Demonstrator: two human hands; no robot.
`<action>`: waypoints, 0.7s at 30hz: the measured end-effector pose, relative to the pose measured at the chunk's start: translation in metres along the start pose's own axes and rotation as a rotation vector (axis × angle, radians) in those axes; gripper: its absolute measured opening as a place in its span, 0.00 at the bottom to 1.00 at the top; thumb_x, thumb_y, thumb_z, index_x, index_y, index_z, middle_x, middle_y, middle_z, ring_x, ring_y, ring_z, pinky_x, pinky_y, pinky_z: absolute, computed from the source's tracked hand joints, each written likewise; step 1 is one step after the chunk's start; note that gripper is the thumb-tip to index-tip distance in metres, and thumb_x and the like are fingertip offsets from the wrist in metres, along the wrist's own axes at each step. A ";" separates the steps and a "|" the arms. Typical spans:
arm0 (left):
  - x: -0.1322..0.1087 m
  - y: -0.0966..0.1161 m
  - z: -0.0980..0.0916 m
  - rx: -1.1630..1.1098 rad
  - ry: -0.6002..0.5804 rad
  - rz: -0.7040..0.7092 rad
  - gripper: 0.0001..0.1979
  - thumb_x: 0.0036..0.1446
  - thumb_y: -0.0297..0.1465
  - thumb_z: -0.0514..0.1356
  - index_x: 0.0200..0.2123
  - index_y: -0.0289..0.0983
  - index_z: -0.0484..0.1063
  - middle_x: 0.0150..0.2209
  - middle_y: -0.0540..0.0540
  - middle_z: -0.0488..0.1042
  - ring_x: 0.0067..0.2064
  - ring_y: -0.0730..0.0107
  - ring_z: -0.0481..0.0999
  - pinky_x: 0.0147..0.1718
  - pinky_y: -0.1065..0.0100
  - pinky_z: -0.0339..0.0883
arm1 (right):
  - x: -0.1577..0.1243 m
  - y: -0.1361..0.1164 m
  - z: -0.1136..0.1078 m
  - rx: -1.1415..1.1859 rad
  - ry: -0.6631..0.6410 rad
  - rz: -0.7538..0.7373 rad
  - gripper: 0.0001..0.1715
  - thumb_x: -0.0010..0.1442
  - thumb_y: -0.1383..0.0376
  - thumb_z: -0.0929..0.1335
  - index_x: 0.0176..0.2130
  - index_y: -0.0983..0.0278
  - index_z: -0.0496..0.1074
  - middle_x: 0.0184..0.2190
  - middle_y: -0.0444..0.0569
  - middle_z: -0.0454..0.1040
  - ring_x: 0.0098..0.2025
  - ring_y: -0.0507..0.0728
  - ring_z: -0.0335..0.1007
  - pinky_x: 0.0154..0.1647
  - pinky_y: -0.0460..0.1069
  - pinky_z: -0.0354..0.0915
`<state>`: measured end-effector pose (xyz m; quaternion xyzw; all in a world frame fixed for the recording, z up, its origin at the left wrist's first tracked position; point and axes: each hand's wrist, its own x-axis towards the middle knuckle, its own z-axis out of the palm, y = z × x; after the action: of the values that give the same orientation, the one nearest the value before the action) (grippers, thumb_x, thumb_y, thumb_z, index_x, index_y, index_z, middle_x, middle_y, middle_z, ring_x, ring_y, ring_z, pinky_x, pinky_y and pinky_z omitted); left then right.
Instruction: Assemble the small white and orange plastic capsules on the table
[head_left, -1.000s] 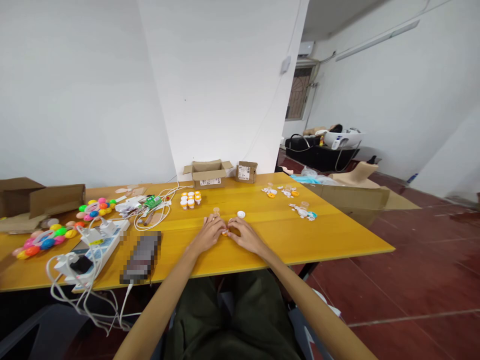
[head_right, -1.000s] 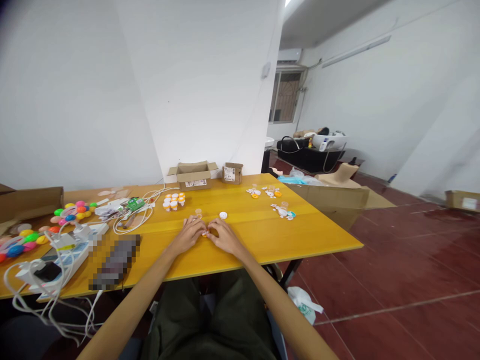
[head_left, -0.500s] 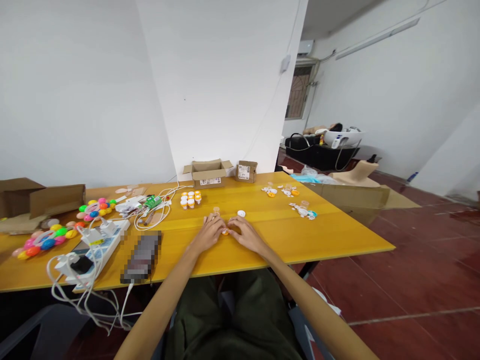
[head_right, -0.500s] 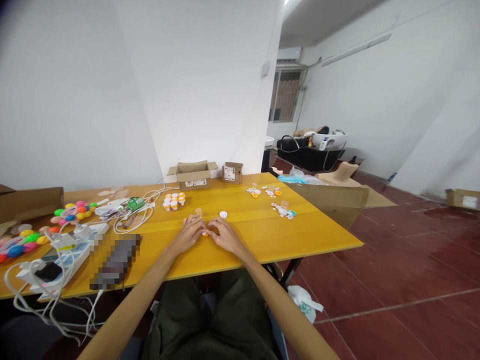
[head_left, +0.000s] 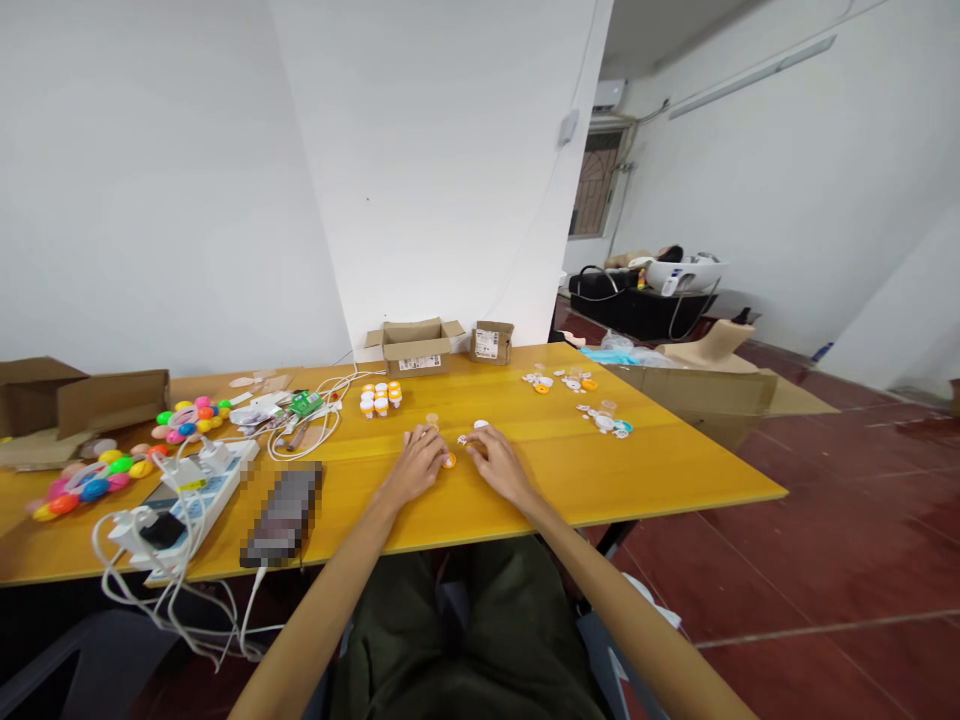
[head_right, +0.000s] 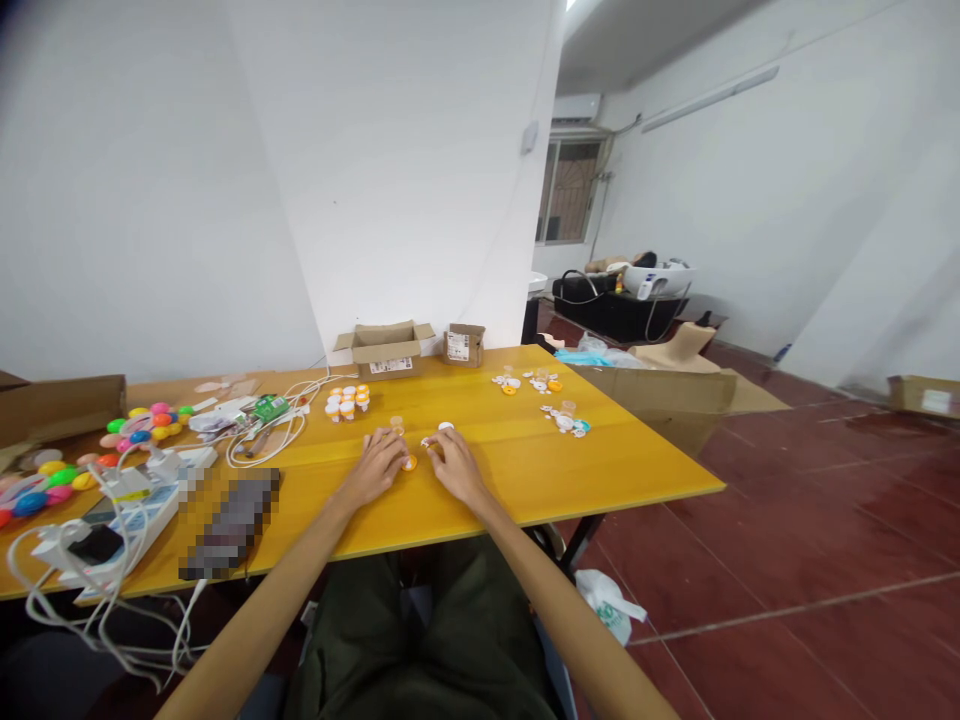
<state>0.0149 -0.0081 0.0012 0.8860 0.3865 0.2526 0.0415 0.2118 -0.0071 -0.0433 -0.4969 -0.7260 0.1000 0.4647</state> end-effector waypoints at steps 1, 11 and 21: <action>0.000 0.000 0.000 0.005 0.003 0.000 0.08 0.66 0.29 0.52 0.35 0.41 0.70 0.42 0.45 0.73 0.52 0.57 0.66 0.51 0.56 0.59 | 0.000 0.000 0.000 -0.010 0.009 0.000 0.10 0.60 0.69 0.65 0.38 0.58 0.74 0.42 0.48 0.75 0.50 0.59 0.72 0.55 0.55 0.66; -0.001 -0.004 0.003 0.021 0.035 0.026 0.07 0.66 0.29 0.54 0.35 0.41 0.70 0.42 0.45 0.74 0.51 0.57 0.67 0.51 0.56 0.60 | -0.001 0.002 0.002 -0.109 0.044 -0.017 0.10 0.60 0.71 0.64 0.38 0.58 0.72 0.42 0.49 0.75 0.49 0.59 0.71 0.54 0.54 0.65; 0.001 -0.001 0.000 -0.059 0.117 -0.054 0.09 0.67 0.32 0.53 0.36 0.42 0.72 0.39 0.46 0.75 0.49 0.58 0.68 0.49 0.58 0.61 | 0.001 0.002 0.000 -0.132 0.109 0.038 0.12 0.58 0.72 0.64 0.37 0.57 0.72 0.39 0.49 0.75 0.46 0.60 0.71 0.51 0.55 0.67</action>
<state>0.0145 -0.0068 0.0007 0.8575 0.4043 0.3140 0.0518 0.2134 -0.0053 -0.0435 -0.5449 -0.6951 0.0338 0.4678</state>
